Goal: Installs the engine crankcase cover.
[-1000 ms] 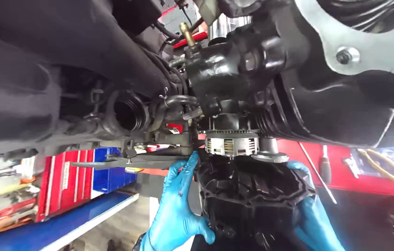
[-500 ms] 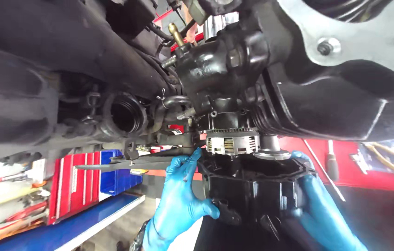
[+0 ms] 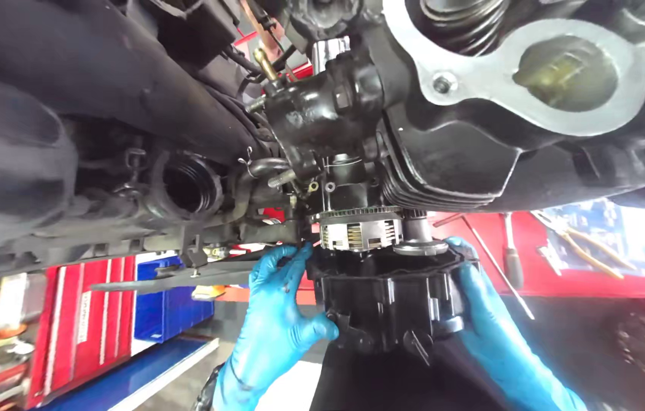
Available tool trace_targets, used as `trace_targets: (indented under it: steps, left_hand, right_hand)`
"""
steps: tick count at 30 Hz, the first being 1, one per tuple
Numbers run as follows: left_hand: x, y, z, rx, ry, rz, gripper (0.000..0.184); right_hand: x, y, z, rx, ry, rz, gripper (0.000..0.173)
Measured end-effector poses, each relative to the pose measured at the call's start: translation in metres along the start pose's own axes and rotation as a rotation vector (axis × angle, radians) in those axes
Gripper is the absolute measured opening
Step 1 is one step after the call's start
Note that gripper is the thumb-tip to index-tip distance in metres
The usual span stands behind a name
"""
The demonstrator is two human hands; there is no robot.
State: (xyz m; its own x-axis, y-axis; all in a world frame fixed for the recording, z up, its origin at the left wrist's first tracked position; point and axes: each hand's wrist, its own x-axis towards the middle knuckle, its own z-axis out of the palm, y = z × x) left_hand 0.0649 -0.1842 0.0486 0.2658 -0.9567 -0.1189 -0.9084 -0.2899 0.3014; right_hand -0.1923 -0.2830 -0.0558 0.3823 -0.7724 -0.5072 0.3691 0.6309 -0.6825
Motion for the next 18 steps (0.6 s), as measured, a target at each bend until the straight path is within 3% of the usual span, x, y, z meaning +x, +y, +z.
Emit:
trace_targets:
  steps: [10,18]
  left_hand:
    - [-0.012,-0.017,0.009,-0.038,-0.063,0.095,0.133]
    - [-0.005,-0.022,0.011,-0.015,-0.078,0.137,0.128]
  right_hand:
    - [-0.011,0.033,-0.017,-0.048,-0.059,-0.242,0.065]
    - [-0.004,0.033,-0.014,-0.007,-0.04,-0.207,0.064]
